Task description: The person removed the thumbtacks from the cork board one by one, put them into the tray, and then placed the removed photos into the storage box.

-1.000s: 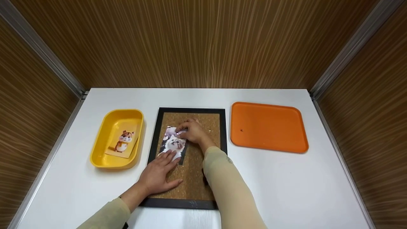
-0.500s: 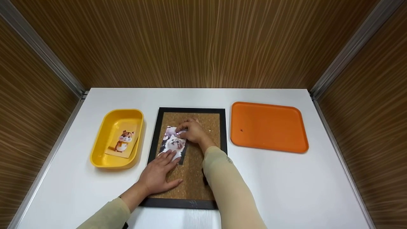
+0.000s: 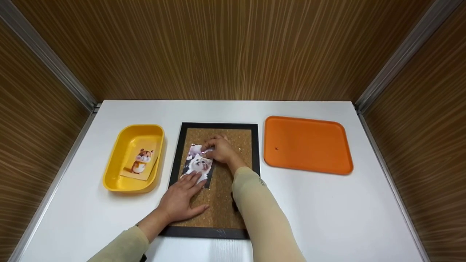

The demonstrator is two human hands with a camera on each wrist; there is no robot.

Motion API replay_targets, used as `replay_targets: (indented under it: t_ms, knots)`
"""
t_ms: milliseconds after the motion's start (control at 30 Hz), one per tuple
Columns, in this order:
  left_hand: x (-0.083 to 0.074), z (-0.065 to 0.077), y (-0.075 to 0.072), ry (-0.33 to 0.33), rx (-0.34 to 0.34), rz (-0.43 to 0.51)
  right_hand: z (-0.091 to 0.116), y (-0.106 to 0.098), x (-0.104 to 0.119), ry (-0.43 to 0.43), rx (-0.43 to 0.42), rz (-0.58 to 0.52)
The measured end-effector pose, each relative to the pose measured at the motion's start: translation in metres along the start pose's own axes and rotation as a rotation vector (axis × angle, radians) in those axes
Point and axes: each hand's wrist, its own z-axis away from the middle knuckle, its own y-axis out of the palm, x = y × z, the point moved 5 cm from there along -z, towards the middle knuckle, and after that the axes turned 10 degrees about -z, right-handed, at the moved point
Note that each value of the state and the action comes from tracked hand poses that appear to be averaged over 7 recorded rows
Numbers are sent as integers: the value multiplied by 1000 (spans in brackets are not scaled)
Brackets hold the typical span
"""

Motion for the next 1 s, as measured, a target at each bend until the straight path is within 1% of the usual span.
replay_targets:
  t_ms: [300,567,800,1000]
  knots:
    - [0,0,0,6,-10,-9,0,0,1,-21,3,8]
    - [0,0,1,2,10,0,0,0,0,-13,10,24]
    - [-1,0,0,4,-14,2,0,1,1,-67,12,34]
    - [0,0,0,5,-23,1,-1,1,1,-67,12,25]
